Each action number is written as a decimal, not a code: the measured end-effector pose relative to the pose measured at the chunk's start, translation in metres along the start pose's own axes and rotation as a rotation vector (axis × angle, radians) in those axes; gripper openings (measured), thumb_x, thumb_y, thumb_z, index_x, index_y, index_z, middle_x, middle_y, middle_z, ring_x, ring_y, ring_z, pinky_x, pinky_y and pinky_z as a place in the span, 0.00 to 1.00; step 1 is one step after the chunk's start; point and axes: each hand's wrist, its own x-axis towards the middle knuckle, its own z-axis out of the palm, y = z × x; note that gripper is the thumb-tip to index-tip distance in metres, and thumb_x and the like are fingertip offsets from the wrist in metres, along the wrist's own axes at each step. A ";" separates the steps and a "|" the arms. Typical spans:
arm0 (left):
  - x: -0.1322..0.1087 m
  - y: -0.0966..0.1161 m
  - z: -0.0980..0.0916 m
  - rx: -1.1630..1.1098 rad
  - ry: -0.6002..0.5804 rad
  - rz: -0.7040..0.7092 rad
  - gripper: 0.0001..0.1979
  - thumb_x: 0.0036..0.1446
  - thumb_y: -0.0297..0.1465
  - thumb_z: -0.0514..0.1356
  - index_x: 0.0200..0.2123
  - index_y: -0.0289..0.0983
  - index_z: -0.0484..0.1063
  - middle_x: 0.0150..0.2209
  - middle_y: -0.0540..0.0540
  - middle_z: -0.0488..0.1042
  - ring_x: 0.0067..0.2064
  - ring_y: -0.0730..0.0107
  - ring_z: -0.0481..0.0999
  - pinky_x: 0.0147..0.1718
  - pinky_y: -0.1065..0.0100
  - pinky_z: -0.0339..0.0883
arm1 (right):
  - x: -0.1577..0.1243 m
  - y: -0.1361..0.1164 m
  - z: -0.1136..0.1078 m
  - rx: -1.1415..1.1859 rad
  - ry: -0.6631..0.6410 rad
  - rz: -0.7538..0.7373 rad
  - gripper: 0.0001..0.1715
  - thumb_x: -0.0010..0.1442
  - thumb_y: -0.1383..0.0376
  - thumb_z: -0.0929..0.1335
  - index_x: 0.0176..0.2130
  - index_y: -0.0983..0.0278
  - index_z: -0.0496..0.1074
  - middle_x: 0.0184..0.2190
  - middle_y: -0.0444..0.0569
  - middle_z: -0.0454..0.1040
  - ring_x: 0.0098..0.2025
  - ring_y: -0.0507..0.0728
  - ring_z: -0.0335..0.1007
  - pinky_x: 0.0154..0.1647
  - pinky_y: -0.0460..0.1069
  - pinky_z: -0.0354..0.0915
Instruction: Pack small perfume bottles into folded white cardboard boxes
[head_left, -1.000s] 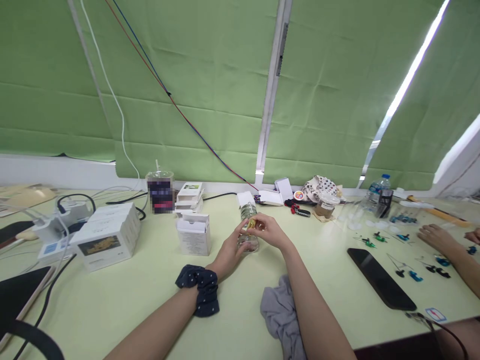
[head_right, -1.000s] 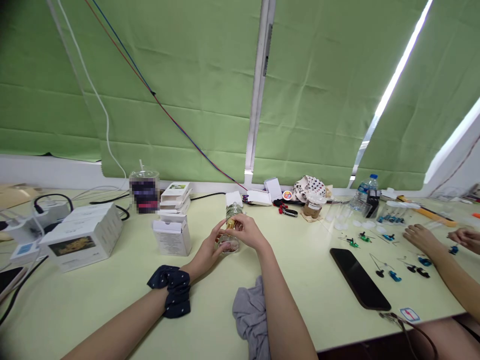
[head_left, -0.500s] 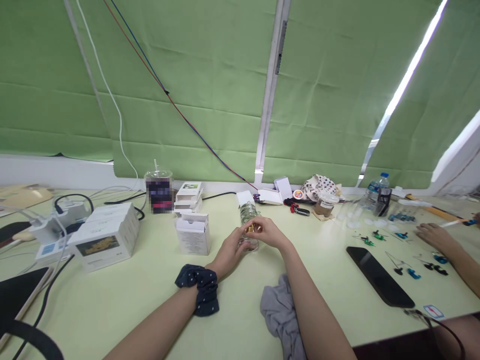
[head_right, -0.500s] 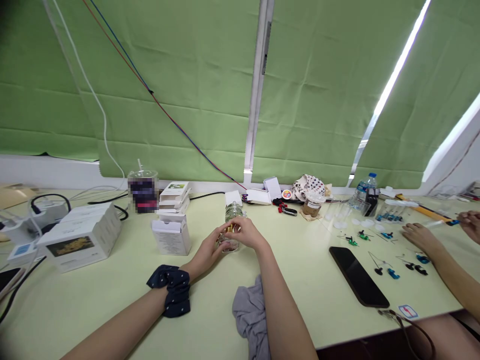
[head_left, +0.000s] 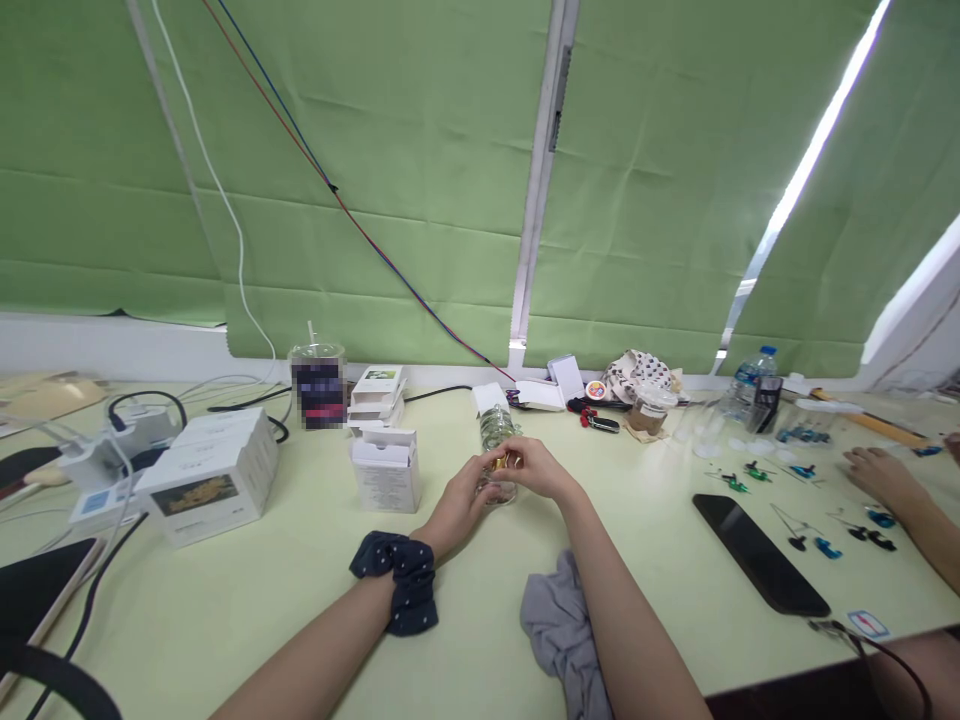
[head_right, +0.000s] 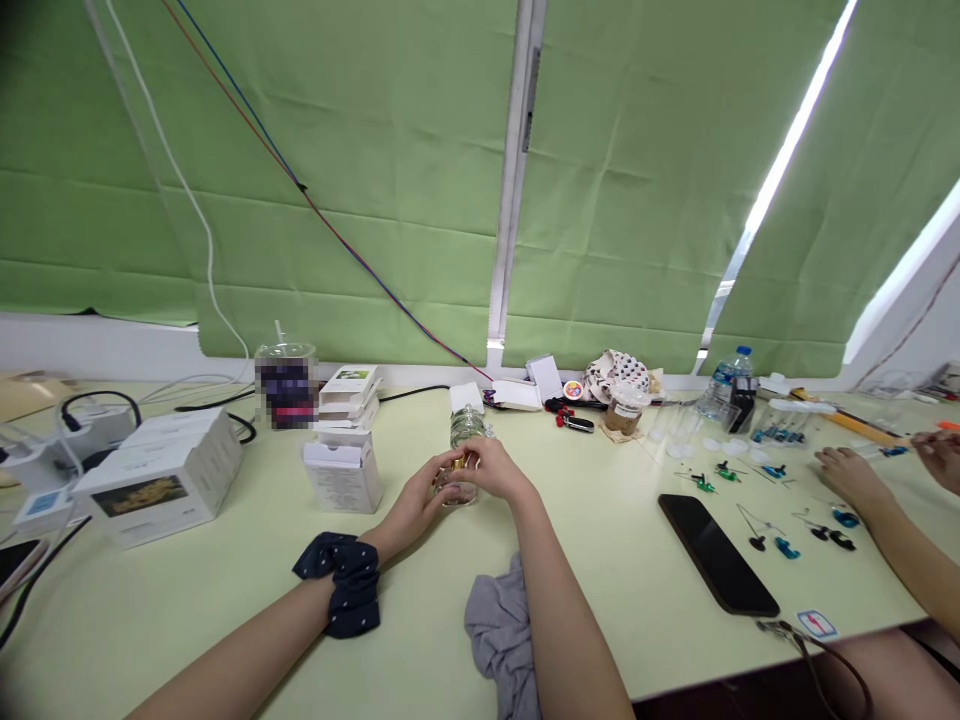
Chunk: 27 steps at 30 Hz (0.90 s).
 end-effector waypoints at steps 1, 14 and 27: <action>0.000 0.000 0.000 -0.005 0.001 0.000 0.23 0.59 0.27 0.55 0.57 0.43 0.59 0.55 0.42 0.67 0.56 0.61 0.67 0.55 0.55 0.60 | 0.000 0.000 0.000 0.002 0.001 0.002 0.08 0.47 0.66 0.73 0.30 0.65 0.71 0.26 0.42 0.67 0.27 0.50 0.60 0.29 0.46 0.57; -0.003 0.006 -0.001 0.099 -0.028 0.037 0.28 0.60 0.26 0.52 0.62 0.46 0.51 0.55 0.42 0.65 0.55 0.62 0.68 0.52 0.58 0.65 | -0.001 0.004 0.001 0.096 -0.052 0.025 0.12 0.46 0.64 0.73 0.32 0.64 0.71 0.27 0.42 0.67 0.27 0.50 0.59 0.29 0.46 0.58; -0.025 0.025 -0.056 0.976 0.655 0.259 0.20 0.52 0.31 0.61 0.49 0.43 0.65 0.50 0.40 0.61 0.55 0.51 0.62 0.55 0.48 0.45 | -0.001 0.015 0.002 0.034 -0.106 0.060 0.17 0.48 0.54 0.72 0.31 0.64 0.71 0.28 0.43 0.69 0.26 0.50 0.57 0.29 0.46 0.56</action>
